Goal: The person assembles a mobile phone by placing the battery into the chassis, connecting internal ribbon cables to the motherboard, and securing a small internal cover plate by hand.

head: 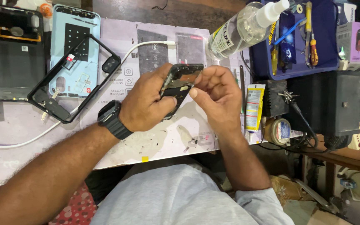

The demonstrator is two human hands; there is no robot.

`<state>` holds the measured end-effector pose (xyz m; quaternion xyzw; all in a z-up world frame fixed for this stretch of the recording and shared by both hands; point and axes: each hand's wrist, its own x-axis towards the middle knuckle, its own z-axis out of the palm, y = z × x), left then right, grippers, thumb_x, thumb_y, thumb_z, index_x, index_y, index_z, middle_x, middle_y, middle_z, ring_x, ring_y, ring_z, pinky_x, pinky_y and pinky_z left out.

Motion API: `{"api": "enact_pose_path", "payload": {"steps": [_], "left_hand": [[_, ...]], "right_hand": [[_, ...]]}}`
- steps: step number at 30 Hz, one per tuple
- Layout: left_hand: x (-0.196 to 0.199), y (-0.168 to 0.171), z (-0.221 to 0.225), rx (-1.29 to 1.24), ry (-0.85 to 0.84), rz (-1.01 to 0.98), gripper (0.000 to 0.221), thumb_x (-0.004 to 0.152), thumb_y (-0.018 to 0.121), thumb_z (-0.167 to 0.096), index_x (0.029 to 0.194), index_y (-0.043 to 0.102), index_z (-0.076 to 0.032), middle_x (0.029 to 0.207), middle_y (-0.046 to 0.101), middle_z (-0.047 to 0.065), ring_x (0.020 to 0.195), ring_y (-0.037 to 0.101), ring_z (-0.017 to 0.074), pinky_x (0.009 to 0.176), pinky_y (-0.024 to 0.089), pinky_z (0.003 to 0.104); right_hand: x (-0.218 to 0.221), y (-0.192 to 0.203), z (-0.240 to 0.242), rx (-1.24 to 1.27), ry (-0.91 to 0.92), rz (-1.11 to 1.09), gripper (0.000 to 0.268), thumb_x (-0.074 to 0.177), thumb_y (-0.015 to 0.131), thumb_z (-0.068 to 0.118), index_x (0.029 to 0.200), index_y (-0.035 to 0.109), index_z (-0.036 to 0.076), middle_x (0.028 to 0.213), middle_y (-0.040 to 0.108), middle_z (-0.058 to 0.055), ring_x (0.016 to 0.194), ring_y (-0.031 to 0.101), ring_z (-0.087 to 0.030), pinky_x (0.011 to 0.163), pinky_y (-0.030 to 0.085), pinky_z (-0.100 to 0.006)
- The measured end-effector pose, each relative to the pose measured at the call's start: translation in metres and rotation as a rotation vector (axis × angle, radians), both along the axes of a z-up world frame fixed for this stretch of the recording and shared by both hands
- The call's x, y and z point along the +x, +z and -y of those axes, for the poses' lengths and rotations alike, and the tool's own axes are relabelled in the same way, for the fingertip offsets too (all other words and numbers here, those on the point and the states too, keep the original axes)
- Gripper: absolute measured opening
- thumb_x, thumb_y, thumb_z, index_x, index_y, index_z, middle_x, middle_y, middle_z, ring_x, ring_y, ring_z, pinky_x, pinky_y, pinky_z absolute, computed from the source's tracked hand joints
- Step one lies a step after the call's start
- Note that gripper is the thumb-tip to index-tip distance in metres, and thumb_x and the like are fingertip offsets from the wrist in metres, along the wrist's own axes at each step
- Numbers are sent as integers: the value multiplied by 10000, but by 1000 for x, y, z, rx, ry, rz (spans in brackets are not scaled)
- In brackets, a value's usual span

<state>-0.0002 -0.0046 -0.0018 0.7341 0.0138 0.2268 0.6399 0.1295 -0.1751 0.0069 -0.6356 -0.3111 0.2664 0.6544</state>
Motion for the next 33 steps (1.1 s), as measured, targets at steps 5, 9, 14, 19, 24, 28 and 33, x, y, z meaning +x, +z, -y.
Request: {"api": "enact_pose_path", "payload": {"steps": [5,9,14,19,24,28,33], "left_hand": [[3,-7,-2,-25,13,-8,460,791,573,-49,1249,587,-14,1012,641,131,913,643,247,840,528,358],[4,-9,-2,-58,-18,-28,412,792,568,-37,1203,585,-14,945,630,103,839,628,218,786,524,338],[4,-8,-1,-39,12,-96,354,788,585,-40,1140,582,-10,861,604,93,740,582,204,702,499,337],[5,-9,-2,-14,68,-36,290,835,691,-90,1089,577,-8,864,667,68,765,639,146,720,520,307],[7,-13,0,17,181,-121,204,825,726,-113,964,608,-22,774,662,47,684,627,122,647,510,295],[7,-14,-1,0,183,-153,176,807,718,-94,934,614,-30,736,644,32,671,591,112,629,502,290],[8,-13,-2,-7,196,-136,269,786,715,-80,1005,568,-28,759,624,23,691,597,101,633,500,282]], "right_hand": [[1,-2,-6,51,35,-134,396,922,721,-113,1257,536,-10,1077,670,-68,966,642,-105,885,521,-243],[0,-7,-7,38,32,-166,361,911,728,-91,1221,559,-13,1061,721,-83,957,670,-109,894,533,-247],[-1,-13,-5,18,44,-156,285,926,719,-83,1179,602,-28,1056,728,-90,939,678,-105,877,540,-246],[-4,-15,-6,9,54,-148,267,951,717,-91,1185,602,-32,1060,718,-86,945,667,-98,870,536,-243],[-6,-12,-9,18,101,-144,274,946,691,-86,1193,594,-18,1091,729,-82,992,687,-99,910,552,-242],[-5,-11,-7,-15,119,-121,291,935,666,-79,1211,601,-18,1094,726,-67,969,671,-77,874,535,-221],[-3,-16,-5,-35,123,-79,258,944,680,-78,1188,615,-24,1042,711,-50,890,638,-54,794,505,-207]]}}
